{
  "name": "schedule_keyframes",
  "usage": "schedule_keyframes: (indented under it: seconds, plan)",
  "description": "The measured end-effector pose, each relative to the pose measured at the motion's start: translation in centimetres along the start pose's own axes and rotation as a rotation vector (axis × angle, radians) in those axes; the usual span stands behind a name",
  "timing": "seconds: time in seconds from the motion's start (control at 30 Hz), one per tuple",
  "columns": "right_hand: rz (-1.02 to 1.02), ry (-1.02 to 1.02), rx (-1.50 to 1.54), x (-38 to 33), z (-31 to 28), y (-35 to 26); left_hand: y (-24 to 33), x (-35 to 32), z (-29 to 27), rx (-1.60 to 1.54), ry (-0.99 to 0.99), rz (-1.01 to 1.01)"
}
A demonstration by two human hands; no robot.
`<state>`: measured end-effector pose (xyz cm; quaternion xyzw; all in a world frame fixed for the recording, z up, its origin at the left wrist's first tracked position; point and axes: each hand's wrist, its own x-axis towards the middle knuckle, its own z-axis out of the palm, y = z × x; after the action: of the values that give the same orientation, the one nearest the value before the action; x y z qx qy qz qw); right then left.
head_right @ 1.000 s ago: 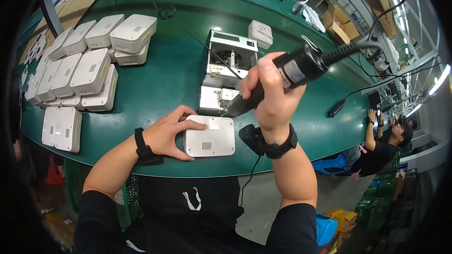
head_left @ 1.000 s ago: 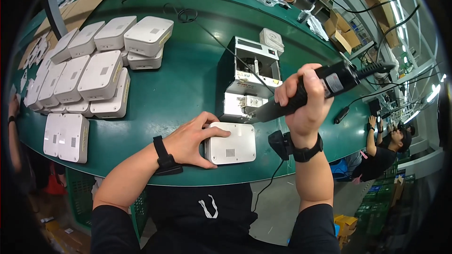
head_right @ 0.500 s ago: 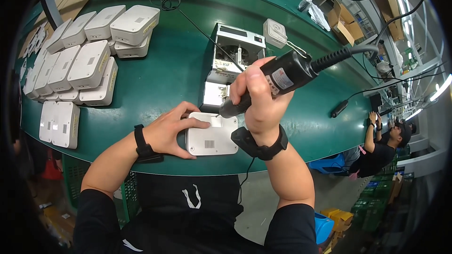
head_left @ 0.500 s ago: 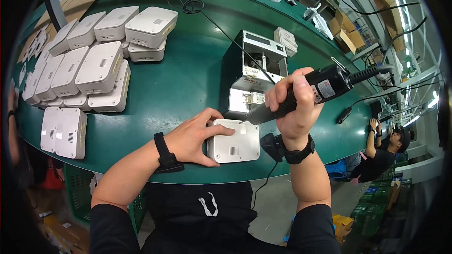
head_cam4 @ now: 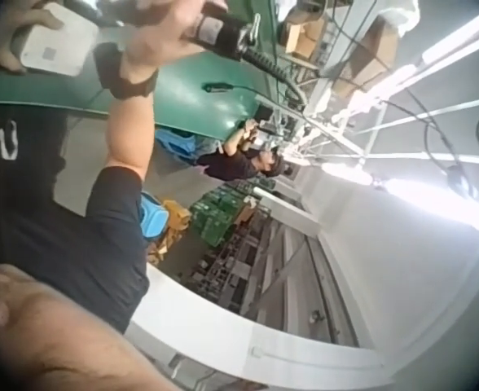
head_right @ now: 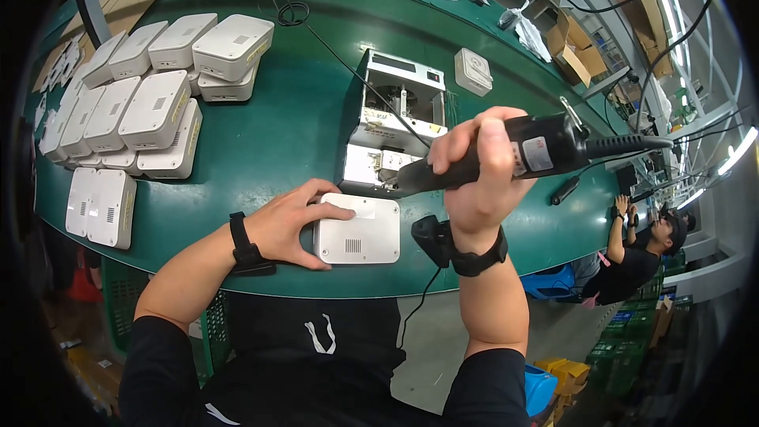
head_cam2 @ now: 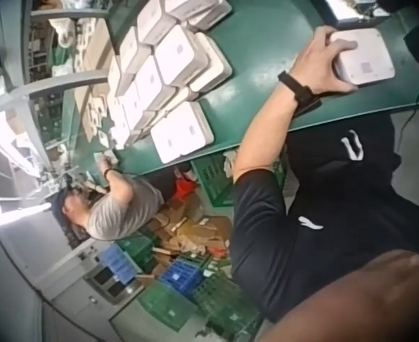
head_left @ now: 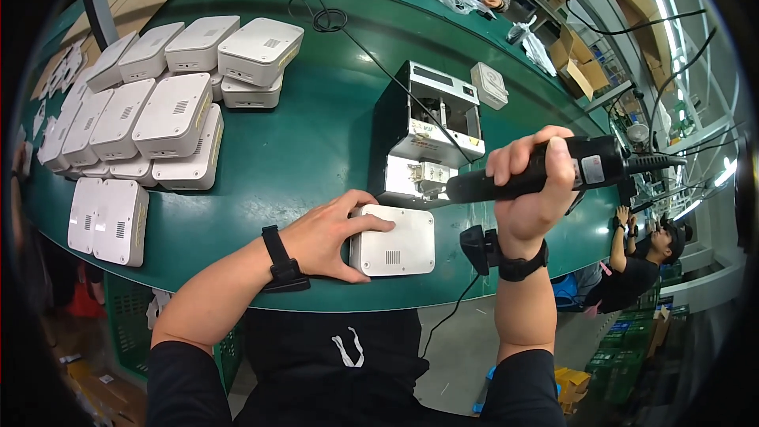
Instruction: The recorder is using an electric screwdriver to assemble small white electronic devices on an assembly line.
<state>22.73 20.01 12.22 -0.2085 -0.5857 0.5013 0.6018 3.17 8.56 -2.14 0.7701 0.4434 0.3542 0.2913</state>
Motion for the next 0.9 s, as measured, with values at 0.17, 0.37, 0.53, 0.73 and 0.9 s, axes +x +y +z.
schedule_keyframes:
  seconds: [0.17, 0.37, 0.53, 0.73, 0.9]
  plan:
    - [-0.01, -0.071, -0.105, 0.9, -0.1, 1.1, 0.7, -0.1, -0.1, 0.026, -0.043, 0.004]
    - [0.107, -0.192, 0.006, -1.4, 1.3, -0.8, 0.1, 0.0, 0.1, 0.013, -0.064, 0.007]
    - [0.117, -0.286, 0.095, -2.6, 4.1, -0.7, 0.1, 0.0, 0.1, 0.0, -0.051, 0.009]
    - [0.125, -0.334, 0.071, -3.0, 4.9, 1.3, 0.1, 0.1, 0.0, -0.004, -0.079, -0.023]
    - [0.152, -0.355, 0.028, -3.8, 5.7, 2.0, -0.3, -0.3, 0.4, 0.013, -0.074, 0.01]
